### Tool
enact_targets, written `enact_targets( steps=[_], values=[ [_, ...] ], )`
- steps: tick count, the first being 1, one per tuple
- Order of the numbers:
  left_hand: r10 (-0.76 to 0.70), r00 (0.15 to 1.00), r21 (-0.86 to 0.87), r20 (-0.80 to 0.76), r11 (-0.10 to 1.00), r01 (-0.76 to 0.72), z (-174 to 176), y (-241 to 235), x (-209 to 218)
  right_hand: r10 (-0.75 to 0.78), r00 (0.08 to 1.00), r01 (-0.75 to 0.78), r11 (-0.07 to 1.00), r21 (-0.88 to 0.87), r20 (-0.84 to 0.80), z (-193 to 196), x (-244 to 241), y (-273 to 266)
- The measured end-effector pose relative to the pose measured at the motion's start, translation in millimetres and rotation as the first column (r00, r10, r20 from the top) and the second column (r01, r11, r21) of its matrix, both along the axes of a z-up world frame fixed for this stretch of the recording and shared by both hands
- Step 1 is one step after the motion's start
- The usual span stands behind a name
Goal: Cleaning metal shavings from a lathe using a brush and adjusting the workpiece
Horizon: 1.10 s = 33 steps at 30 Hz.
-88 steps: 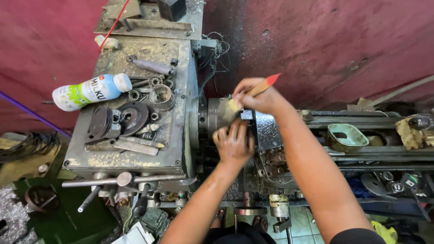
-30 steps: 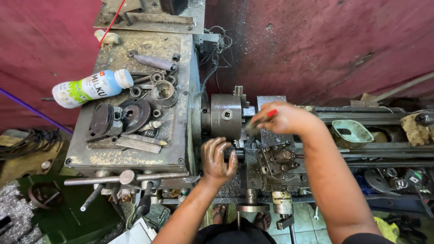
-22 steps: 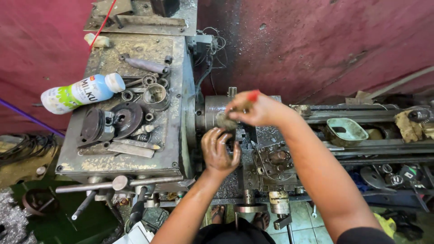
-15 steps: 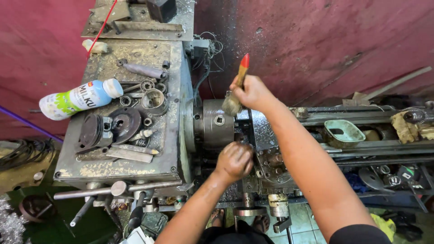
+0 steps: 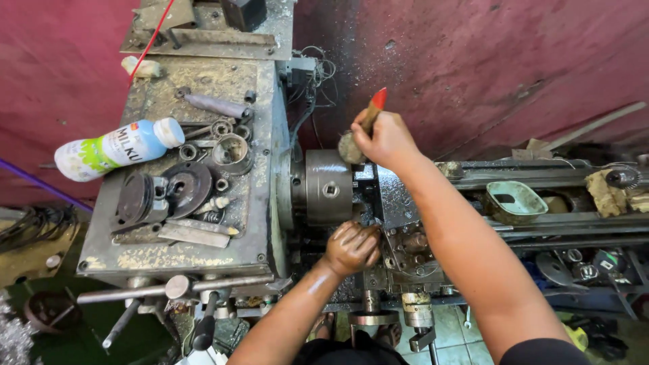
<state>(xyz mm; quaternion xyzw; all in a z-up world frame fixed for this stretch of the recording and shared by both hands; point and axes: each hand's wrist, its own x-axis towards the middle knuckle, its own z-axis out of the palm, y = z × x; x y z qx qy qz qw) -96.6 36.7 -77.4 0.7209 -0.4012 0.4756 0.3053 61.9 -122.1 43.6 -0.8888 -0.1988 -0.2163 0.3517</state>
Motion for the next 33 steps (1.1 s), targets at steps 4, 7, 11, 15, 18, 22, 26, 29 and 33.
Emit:
enact_targets(
  steps=[4, 7, 11, 15, 18, 22, 26, 29, 33],
  values=[
    [-0.032, 0.999, 0.042, 0.000, 0.999, 0.032, -42.4, 5.3, 6.0, -0.088, 0.991, 0.089, 0.996, -0.003, 0.096, -4.3, -3.7, -17.6],
    [-0.083, 0.996, 0.116, -0.018, 0.990, 0.084, -63.9, 9.3, 1.6, -0.002, 0.992, -0.008, 0.997, 0.078, 0.125, -4.3, -26.7, -15.5],
    [-0.104, 0.991, 0.132, -0.087, 0.985, 0.115, -63.9, 14.5, 0.2, 0.164, 0.976, -0.156, 0.986, -0.063, 0.143, 6.2, -50.3, -7.0],
    [-0.168, 0.964, 0.059, -0.205, 0.981, 0.183, -78.9, 14.0, -2.9, 0.165, 0.951, -0.267, 0.864, -0.426, -0.260, 9.9, -70.4, -5.9],
    [-0.190, 0.950, 0.006, -0.249, 0.980, 0.198, -71.8, 17.0, -3.8, 0.272, 0.961, -0.253, 0.933, -0.256, 0.043, 11.7, -68.2, -7.9],
    [-0.204, 0.930, -0.039, -0.304, 0.979, 0.202, -44.1, 24.9, -4.7, 0.288, 0.914, -0.254, 0.955, -0.150, 0.286, 14.2, -75.9, 0.1],
    [-0.155, 0.955, -0.075, -0.252, 0.987, 0.140, -16.4, 32.0, -2.7, 0.336, 0.913, -0.288, 0.932, -0.221, 0.230, 12.2, -73.7, -4.7],
    [-0.115, 0.966, -0.094, -0.231, 0.991, 0.096, -0.1, 34.2, -7.5, 0.307, 0.939, -0.244, 0.911, -0.334, 0.152, 12.7, -78.0, -9.7],
    [-0.090, 0.976, -0.130, -0.197, 0.989, 0.066, 12.9, 31.8, -8.9, 0.235, 0.953, -0.301, 0.810, -0.504, -0.190, 15.2, -80.5, -5.2]
  ],
)
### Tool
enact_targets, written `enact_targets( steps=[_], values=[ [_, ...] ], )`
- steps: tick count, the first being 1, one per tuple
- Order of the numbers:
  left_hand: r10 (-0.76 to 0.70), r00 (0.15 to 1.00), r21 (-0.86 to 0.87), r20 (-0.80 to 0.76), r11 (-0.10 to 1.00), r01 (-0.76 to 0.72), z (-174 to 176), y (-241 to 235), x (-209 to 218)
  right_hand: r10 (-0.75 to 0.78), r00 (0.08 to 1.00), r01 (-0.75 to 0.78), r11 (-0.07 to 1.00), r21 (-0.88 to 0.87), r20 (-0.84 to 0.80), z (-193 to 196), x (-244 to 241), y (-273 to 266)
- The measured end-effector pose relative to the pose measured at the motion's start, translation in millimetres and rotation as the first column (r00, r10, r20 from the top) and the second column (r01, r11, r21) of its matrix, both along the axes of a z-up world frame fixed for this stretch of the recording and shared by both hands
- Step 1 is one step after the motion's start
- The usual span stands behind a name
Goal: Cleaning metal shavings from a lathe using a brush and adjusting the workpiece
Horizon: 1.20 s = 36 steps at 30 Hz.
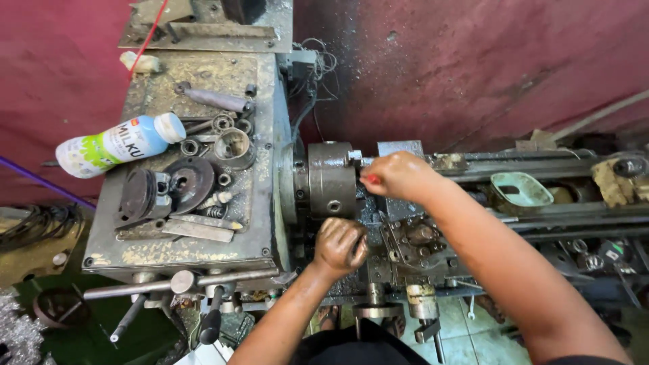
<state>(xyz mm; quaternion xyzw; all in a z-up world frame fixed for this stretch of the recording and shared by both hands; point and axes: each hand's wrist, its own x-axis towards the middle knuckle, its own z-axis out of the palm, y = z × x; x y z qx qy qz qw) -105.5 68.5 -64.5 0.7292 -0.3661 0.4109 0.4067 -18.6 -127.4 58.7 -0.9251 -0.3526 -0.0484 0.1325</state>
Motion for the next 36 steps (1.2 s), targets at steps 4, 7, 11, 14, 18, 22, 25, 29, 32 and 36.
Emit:
enact_targets(
  steps=[4, 7, 11, 14, 18, 22, 25, 29, 32, 36],
  values=[
    [-0.012, 1.000, 0.000, 0.019, 1.000, 0.012, 1.8, 4.4, 3.9, -0.002, 0.983, -0.057, 0.949, 0.310, 0.185, -6.3, 7.7, -8.0],
    [0.001, 1.000, -0.004, 0.000, 1.000, -0.001, -2.4, 7.4, -2.2, -0.072, 0.934, -0.116, 0.865, 0.489, 0.350, 12.6, 2.2, -3.3],
    [0.001, 1.000, -0.003, 0.022, 1.000, -0.001, -0.1, 3.4, 0.1, -0.109, 0.919, -0.129, 0.825, 0.550, 0.379, 32.1, 7.0, 27.2],
    [0.012, 1.000, 0.009, 0.023, 1.000, -0.012, -3.0, -4.6, 0.1, 0.047, 0.959, -0.189, 0.840, 0.508, 0.279, 22.6, 24.8, 51.8],
    [0.020, 0.999, 0.031, 0.030, 0.999, -0.021, 6.1, -9.1, 0.2, 0.054, 0.993, -0.088, 0.935, 0.344, 0.107, 21.0, 51.1, 60.6],
    [0.017, 0.999, 0.015, 0.035, 1.000, -0.017, 19.2, -15.9, 4.6, -0.148, 0.989, 0.149, 0.939, 0.310, -0.026, 8.8, 86.6, 31.3],
    [0.079, 0.995, 0.059, 0.054, 0.995, -0.082, 27.1, -20.8, 8.6, -0.230, 0.970, 0.241, 0.933, 0.266, -0.073, 9.9, 86.7, 19.2],
    [0.264, 0.965, 0.044, 0.002, 0.964, -0.263, 24.1, -26.7, 22.0, -0.021, 0.999, 0.032, 0.885, 0.465, -0.030, 21.4, 61.4, 36.5],
    [0.325, 0.946, 0.016, 0.007, 0.946, -0.325, 22.3, -31.6, 27.6, 0.071, 0.994, -0.022, 0.881, 0.473, -0.086, 15.8, 55.9, 45.5],
    [0.341, 0.940, 0.025, -0.021, 0.940, -0.341, 28.7, -33.5, 26.7, -0.127, 0.988, 0.150, 0.936, 0.319, -0.094, -17.4, 84.7, 14.1]
  ],
)
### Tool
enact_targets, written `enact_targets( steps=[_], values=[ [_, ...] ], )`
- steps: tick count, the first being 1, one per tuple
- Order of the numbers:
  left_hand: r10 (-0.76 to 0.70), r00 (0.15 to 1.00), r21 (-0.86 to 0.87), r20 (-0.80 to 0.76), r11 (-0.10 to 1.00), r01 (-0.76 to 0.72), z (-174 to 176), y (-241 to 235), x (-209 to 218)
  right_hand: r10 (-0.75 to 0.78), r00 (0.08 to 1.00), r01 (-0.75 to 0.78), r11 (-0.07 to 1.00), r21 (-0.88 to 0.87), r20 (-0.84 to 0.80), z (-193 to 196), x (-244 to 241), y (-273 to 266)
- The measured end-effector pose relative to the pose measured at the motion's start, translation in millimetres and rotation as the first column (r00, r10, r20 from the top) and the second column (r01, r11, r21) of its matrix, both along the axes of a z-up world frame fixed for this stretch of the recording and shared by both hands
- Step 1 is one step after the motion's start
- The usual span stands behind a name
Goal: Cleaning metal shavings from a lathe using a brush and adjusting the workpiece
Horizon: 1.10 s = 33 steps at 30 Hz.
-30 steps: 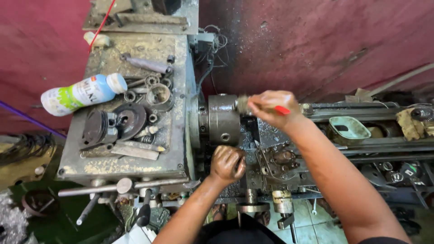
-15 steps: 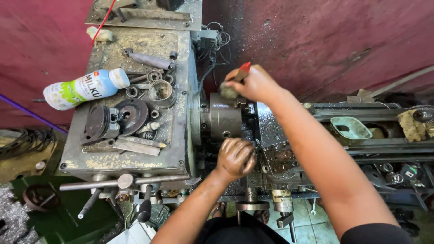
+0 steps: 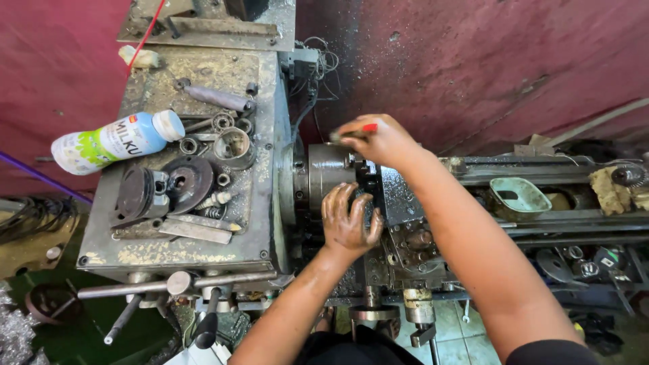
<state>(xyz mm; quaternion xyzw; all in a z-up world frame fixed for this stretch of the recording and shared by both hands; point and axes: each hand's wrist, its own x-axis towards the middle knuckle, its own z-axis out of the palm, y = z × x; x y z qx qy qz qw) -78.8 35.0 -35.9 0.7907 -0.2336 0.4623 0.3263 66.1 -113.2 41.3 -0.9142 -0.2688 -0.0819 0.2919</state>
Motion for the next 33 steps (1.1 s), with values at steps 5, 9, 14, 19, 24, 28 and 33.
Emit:
enact_targets(
  steps=[5, 9, 14, 19, 24, 28, 33],
  values=[
    [0.042, 0.999, 0.029, 0.000, 0.999, -0.042, -0.3, 2.4, 5.6, -0.094, 0.987, 0.109, 0.988, 0.112, -0.129, 21.0, -8.9, -19.9],
    [0.038, 0.998, 0.037, 0.042, 0.999, -0.040, -33.5, -1.1, 11.1, 0.258, 0.957, -0.202, 0.922, 0.331, -0.135, 61.1, -39.6, 13.8],
    [0.023, 0.999, 0.045, 0.031, 0.999, -0.025, -25.9, 1.1, 8.2, 0.246, 0.959, -0.194, 0.931, 0.310, -0.141, 9.8, -9.9, -4.0],
    [0.015, 1.000, 0.082, -0.014, 0.997, -0.014, 6.3, 9.1, 3.7, -0.020, 0.996, 0.028, 0.996, 0.088, -0.090, -0.3, 9.7, -36.3],
    [0.052, 0.959, 0.086, -0.277, 0.996, -0.029, 57.5, 3.2, -0.6, -0.030, 0.995, 0.073, 0.885, 0.460, -0.099, 6.8, 15.0, -25.5],
    [0.145, 0.931, 0.114, -0.335, 0.987, -0.112, 35.6, -20.1, 27.7, 0.121, 0.990, -0.138, 0.925, 0.353, 0.070, 32.9, 3.8, 15.3],
    [0.296, 0.887, 0.126, -0.354, 0.955, -0.268, -9.1, -32.8, 55.4, 0.240, 0.962, -0.226, 0.967, 0.117, -0.127, 49.3, -1.5, 62.4]
  ],
)
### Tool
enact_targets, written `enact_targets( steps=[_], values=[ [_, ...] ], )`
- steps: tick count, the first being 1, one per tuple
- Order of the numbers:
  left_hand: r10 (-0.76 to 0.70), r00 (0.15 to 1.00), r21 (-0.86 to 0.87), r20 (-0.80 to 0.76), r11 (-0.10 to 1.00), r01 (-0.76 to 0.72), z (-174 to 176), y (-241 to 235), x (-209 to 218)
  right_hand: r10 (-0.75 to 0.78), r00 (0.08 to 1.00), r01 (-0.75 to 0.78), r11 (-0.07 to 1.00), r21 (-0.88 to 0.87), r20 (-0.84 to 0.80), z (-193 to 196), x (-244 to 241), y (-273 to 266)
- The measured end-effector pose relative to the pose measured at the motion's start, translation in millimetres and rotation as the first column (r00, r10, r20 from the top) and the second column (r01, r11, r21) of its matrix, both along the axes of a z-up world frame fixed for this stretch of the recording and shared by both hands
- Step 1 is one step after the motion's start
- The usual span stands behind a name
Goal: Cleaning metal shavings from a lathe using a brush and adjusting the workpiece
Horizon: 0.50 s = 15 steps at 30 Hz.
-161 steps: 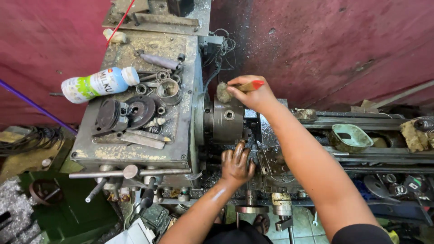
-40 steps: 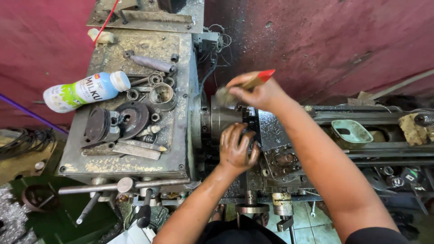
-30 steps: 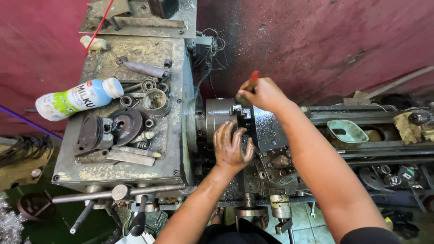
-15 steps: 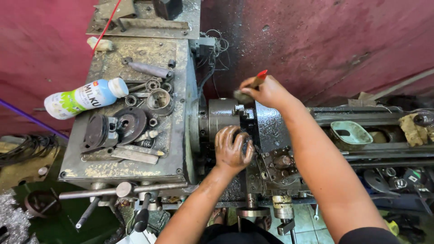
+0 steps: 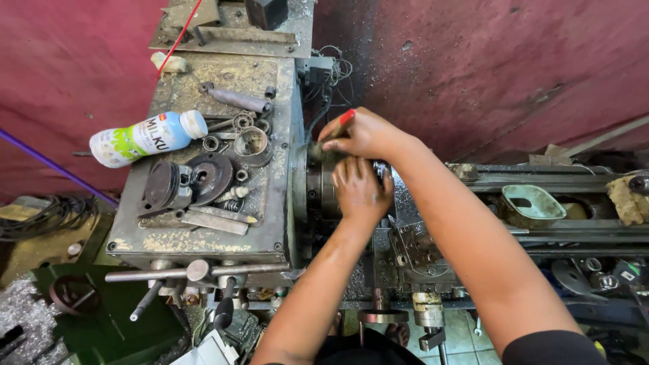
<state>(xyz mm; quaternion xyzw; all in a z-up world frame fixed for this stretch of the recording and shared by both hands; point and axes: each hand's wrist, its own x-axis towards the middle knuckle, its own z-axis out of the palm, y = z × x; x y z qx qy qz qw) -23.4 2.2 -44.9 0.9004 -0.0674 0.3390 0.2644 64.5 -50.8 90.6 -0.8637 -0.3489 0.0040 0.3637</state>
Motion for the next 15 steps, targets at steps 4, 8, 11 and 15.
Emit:
enact_targets(
  steps=[4, 8, 11, 15],
  values=[
    [0.051, 0.996, -0.048, 0.067, 0.998, -0.047, 24.0, 8.5, 2.0, -0.163, 0.986, 0.158, 0.975, -0.158, -0.022, -46.9, 41.0, -22.6],
    [0.030, 0.993, -0.077, 0.115, 0.997, -0.021, 37.2, 17.3, -9.7, -0.333, 0.943, 0.303, 0.867, -0.397, -0.009, -63.6, 47.3, -44.7],
    [0.020, 0.982, -0.087, 0.186, 0.996, -0.003, 24.3, 15.7, -26.8, -0.437, 0.898, 0.375, 0.815, -0.442, -0.045, -85.7, 40.5, -79.9],
    [-0.064, 0.965, -0.082, 0.255, 0.993, 0.088, -5.2, 20.9, -45.9, -0.491, 0.870, 0.470, 0.855, -0.219, -0.047, -56.9, 30.6, -89.7]
  ],
)
